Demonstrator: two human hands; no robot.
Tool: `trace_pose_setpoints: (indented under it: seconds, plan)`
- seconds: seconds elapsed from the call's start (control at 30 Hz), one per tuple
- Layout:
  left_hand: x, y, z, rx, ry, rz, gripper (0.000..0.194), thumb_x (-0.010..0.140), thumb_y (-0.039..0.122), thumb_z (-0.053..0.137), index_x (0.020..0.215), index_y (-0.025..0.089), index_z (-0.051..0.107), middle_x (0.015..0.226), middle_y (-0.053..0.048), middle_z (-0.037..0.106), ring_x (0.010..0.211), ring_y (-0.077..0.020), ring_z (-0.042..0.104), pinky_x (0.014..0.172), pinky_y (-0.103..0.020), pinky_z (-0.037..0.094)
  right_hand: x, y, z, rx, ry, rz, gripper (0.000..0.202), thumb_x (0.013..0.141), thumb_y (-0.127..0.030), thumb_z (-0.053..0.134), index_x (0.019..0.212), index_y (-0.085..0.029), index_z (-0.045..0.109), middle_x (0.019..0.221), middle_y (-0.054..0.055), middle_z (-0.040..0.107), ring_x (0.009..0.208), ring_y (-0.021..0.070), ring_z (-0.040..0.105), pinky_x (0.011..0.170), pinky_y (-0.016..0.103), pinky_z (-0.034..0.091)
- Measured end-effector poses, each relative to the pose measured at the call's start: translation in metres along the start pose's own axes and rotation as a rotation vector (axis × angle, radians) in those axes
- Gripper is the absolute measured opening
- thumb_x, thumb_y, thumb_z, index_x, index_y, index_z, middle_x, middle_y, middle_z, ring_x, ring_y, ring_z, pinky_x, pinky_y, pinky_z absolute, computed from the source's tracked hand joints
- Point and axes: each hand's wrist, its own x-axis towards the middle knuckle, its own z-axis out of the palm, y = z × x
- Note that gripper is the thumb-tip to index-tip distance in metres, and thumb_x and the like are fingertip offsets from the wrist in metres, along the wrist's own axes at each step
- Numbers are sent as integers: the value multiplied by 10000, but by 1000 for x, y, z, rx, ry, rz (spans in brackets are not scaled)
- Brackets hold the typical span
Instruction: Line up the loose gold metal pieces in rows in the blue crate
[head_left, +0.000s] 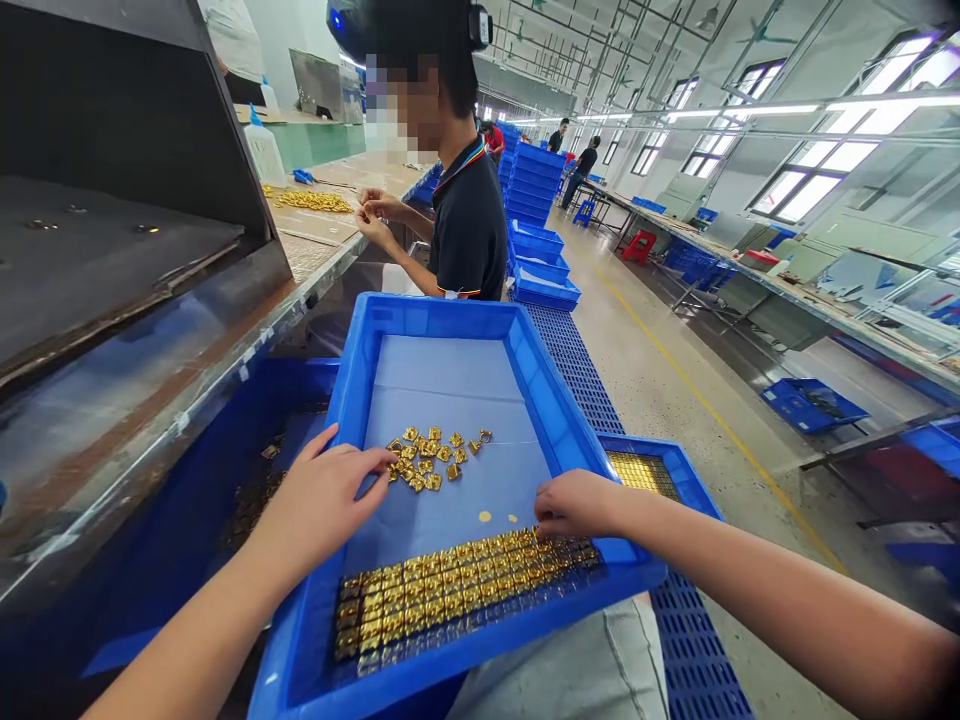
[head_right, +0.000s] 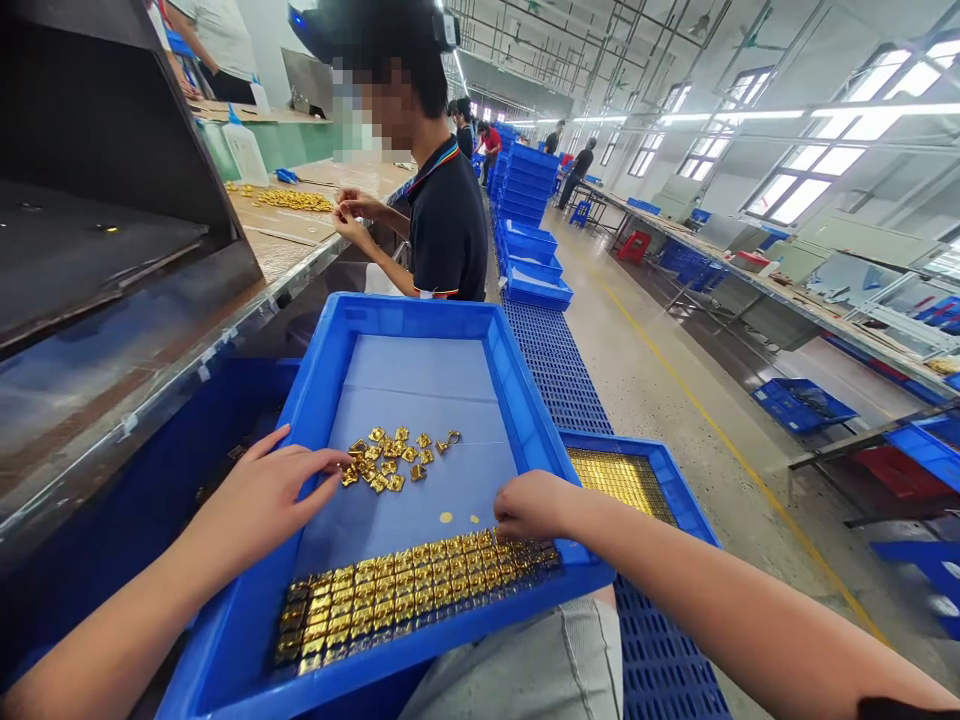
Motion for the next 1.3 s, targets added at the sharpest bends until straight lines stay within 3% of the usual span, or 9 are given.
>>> trace_pose_setpoints:
  seconds: [0.1, 0.23, 0.33, 0.5, 0.6, 0.83, 1.03, 1.3]
  plan:
    - [0, 1, 0, 4, -3, -2, 328, 989, 415, 441, 1130, 286, 707, 1024, -1, 758, 977, -212, 692, 1221, -567, 220, 11, 6, -12, -8, 143, 65, 234, 982, -360, 585, 991, -195, 751, 1022, 71, 743, 953, 244, 690, 734, 296, 445]
    - [-1, -1, 0, -5, -3, -2, 324, 986, 417, 449, 1129, 283, 707, 1038, -12, 759, 986, -222, 690, 1223, -576, 213, 46, 11, -28, -11, 398, 138, 245, 998, -256, 533, 1196, -196, 664, 1187, 89, 669, 1038, 234, 663, 836, 301, 479]
    - [0, 1, -2, -9, -6, 1, 319, 984, 415, 455, 1130, 281, 704, 1029, -10, 760, 984, -223, 690, 1231, -577, 197, 75, 9, -33, -51, 410, 121, 334, 986, -167, 486, 1301, -209, 588, 1265, 124, 597, 1081, 245, 636, 842, 309, 487]
    - [0, 7, -8, -1, -40, -7, 314, 985, 366, 435, 1119, 271, 702, 1018, -12, 761, 964, -213, 693, 1230, -582, 201, 108, 11, -32, 10, 393, 136, 227, 931, -183, 568, 1140, -163, 655, 1180, 138, 632, 1059, 258, 635, 801, 301, 463]
    - [-1, 8, -9, 0, -35, -19, 314, 982, 361, 435, 1122, 264, 699, 1015, -21, 762, 969, -218, 694, 1236, -585, 195, 118, 23, -31, 103, 408, 192, 221, 890, -244, 648, 1090, -150, 655, 1073, 101, 678, 973, 212, 646, 750, 265, 434]
    - [0, 7, -6, -3, -35, -26, 298, 987, 344, 436, 1108, 273, 699, 998, -18, 755, 955, -205, 691, 1236, -591, 193, 129, 48, -30, 209, 493, 336, 407, 915, -268, 614, 1294, -159, 514, 967, 42, 688, 888, 160, 623, 633, 233, 337]
    - [0, 8, -8, -1, -49, -34, 306, 991, 346, 430, 1120, 281, 699, 987, -23, 756, 937, -204, 692, 1234, -594, 203, 134, 48, -33, 113, 456, 289, 196, 976, -288, 558, 1129, -182, 621, 1120, 79, 700, 1015, 204, 644, 725, 257, 402]
    - [1, 4, -3, -25, 7, -2, 306, 979, 369, 450, 1112, 271, 708, 1000, -10, 761, 948, -212, 700, 1231, -586, 207, 85, 48, -29, -178, 286, 151, 226, 996, -211, 460, 1089, -135, 651, 1092, 167, 666, 991, 271, 666, 776, 318, 480]
